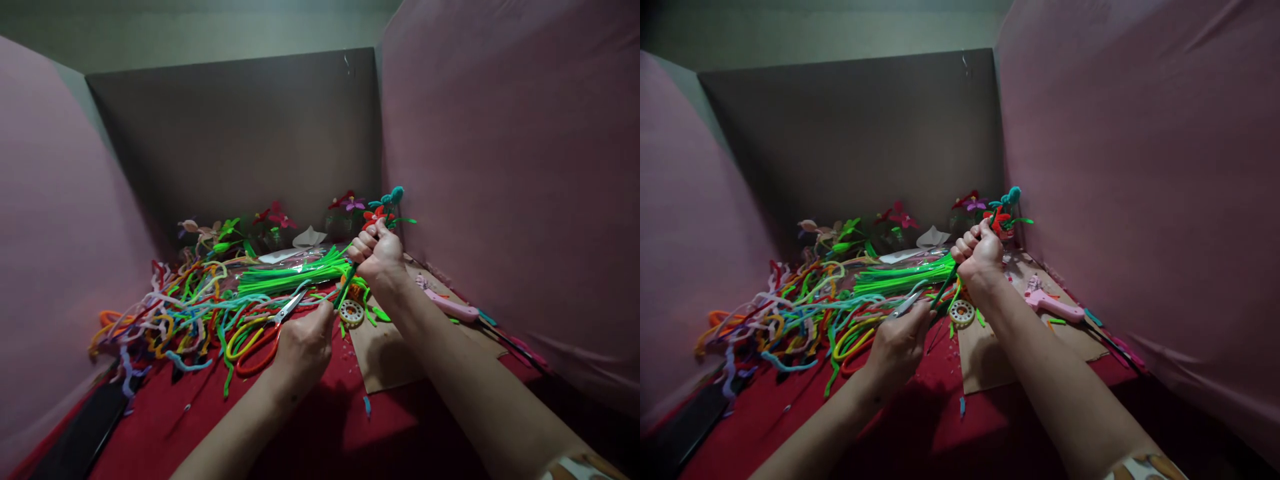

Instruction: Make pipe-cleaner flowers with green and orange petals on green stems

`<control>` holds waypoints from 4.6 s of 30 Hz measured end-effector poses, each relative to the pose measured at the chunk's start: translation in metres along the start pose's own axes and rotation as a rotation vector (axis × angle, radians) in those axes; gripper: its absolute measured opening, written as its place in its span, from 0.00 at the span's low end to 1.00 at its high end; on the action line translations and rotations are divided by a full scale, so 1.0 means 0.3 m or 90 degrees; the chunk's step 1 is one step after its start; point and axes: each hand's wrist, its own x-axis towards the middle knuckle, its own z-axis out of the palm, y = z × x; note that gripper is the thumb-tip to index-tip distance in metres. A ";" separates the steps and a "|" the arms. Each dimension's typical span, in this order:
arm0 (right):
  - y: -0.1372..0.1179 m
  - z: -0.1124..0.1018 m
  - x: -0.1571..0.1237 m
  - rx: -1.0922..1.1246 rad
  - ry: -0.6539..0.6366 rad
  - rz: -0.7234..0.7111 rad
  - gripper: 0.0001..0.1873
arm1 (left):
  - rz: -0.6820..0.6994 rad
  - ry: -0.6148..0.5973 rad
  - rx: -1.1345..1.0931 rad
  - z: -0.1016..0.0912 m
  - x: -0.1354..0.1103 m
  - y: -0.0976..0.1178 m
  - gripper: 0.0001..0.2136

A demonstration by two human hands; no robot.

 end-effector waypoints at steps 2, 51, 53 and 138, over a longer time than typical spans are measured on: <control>-0.004 -0.007 0.002 -0.008 -0.007 -0.029 0.24 | 0.014 0.001 0.009 -0.008 -0.004 0.002 0.09; 0.057 -0.117 -0.255 -0.311 -0.150 0.286 0.08 | 0.101 0.316 0.238 -0.216 0.137 -0.055 0.16; 0.087 -0.103 -0.221 -0.264 -0.120 0.274 0.08 | -0.051 0.311 0.030 -0.183 0.130 -0.051 0.13; 0.155 -0.167 -0.169 -0.657 -0.377 0.167 0.09 | -0.297 -0.214 -0.460 -0.131 0.080 -0.080 0.08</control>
